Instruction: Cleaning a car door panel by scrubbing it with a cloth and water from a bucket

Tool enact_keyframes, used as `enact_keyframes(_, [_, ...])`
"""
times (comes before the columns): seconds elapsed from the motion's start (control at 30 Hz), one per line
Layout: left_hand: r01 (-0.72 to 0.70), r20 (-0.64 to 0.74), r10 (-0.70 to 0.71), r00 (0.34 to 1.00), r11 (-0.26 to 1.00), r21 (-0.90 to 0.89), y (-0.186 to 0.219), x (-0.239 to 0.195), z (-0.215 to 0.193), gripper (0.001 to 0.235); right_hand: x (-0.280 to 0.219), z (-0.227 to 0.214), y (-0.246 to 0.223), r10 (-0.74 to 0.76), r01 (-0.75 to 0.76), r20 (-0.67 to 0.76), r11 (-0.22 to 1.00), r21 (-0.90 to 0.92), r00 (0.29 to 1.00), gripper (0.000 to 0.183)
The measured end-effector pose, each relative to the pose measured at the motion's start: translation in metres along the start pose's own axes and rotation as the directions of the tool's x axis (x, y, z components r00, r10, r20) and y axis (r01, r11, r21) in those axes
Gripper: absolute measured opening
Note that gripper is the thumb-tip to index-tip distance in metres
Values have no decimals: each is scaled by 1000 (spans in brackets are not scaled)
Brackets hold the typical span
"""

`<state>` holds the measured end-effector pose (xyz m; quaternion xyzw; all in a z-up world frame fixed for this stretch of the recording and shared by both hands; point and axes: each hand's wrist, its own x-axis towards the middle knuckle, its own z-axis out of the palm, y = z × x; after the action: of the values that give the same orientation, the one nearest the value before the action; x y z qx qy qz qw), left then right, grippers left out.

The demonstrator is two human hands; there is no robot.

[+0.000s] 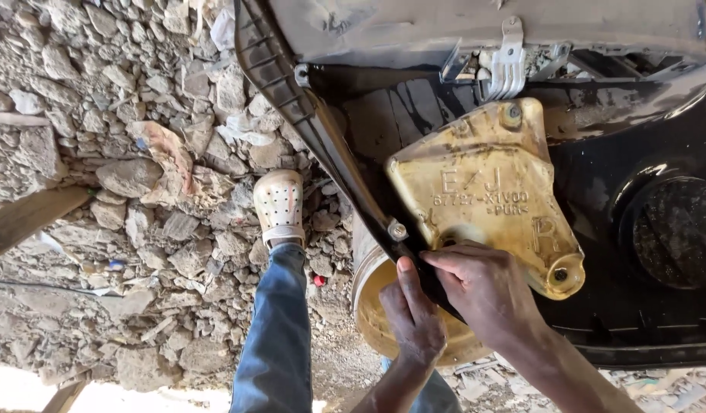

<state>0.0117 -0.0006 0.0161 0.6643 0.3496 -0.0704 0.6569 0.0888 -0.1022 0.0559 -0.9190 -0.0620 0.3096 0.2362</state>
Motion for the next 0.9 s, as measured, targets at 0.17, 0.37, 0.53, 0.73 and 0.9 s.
enact_keyframes(0.17, [-453, -27, 635, 772, 579, 677, -67, -4, -11, 72, 10, 18, 5, -79, 89, -111, 992, 92, 991, 27])
enact_keyframes(0.37, [-478, -48, 610, 791, 665, 574, -68, -3, -6, 69, -11, -14, -10, 40, -21, -70, 969, 247, 997, 22])
enact_keyframes(0.53, [-93, -165, 147, 975, 950, 296, -63, -3, -2, 11, -7, -28, -45, 93, -13, -169, 907, 420, 981, 21])
enact_keyframes(0.73, [-34, -65, 35, 997, 999, 10, -19, 12, -12, 42, -23, -28, -77, 111, -22, -272, 951, 309, 956, 24])
enact_keyframes(0.9, [-210, -56, 215, 975, 975, 73, -39, 9, -20, 40, -18, -21, -80, 165, -97, -266, 963, 250, 950, 27])
